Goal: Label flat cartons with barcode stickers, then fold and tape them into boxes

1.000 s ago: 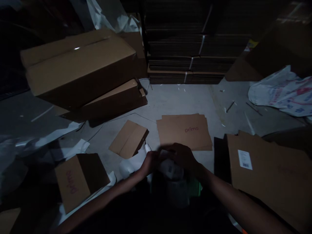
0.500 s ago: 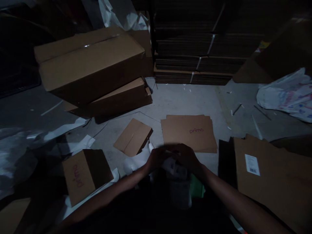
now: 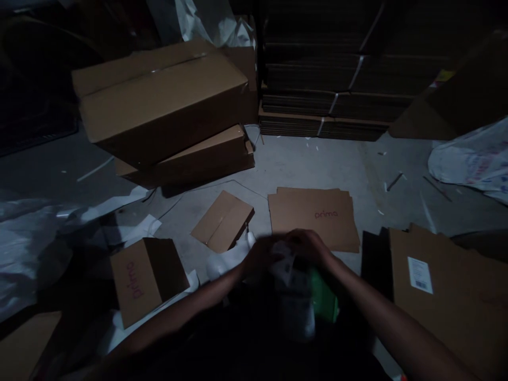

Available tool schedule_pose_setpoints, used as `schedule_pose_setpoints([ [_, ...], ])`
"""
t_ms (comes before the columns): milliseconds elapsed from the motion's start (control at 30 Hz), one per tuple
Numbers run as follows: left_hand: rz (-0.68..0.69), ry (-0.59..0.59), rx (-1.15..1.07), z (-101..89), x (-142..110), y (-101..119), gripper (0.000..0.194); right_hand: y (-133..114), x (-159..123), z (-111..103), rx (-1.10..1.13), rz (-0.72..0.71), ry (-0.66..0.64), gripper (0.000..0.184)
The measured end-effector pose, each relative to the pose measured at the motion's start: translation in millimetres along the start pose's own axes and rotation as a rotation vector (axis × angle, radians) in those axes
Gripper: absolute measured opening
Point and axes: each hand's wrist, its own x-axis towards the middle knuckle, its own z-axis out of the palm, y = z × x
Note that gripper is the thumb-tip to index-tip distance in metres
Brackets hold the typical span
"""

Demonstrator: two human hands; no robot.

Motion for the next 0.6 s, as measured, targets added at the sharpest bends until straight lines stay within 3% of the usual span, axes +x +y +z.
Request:
schedule_pose_setpoints([
  [167, -0.223, -0.021, -0.040, 1.4, -8.6, -17.5, 0.042, 39.6, 33.6, -12.2, 0.260, 0.087, 0.061, 0.019],
  [400, -0.263, 0.010, -0.159, 5.2, -24.5, -20.7, 0.040, 78.3, 90.3, 12.6, 0.426, 0.350, 0.286, 0.030],
  [600, -0.279, 0.023, -0.254, 6.9, -34.9, -15.9, 0.040, 93.9, 102.9, 35.1, 0.477, 0.500, 0.346, 0.035],
])
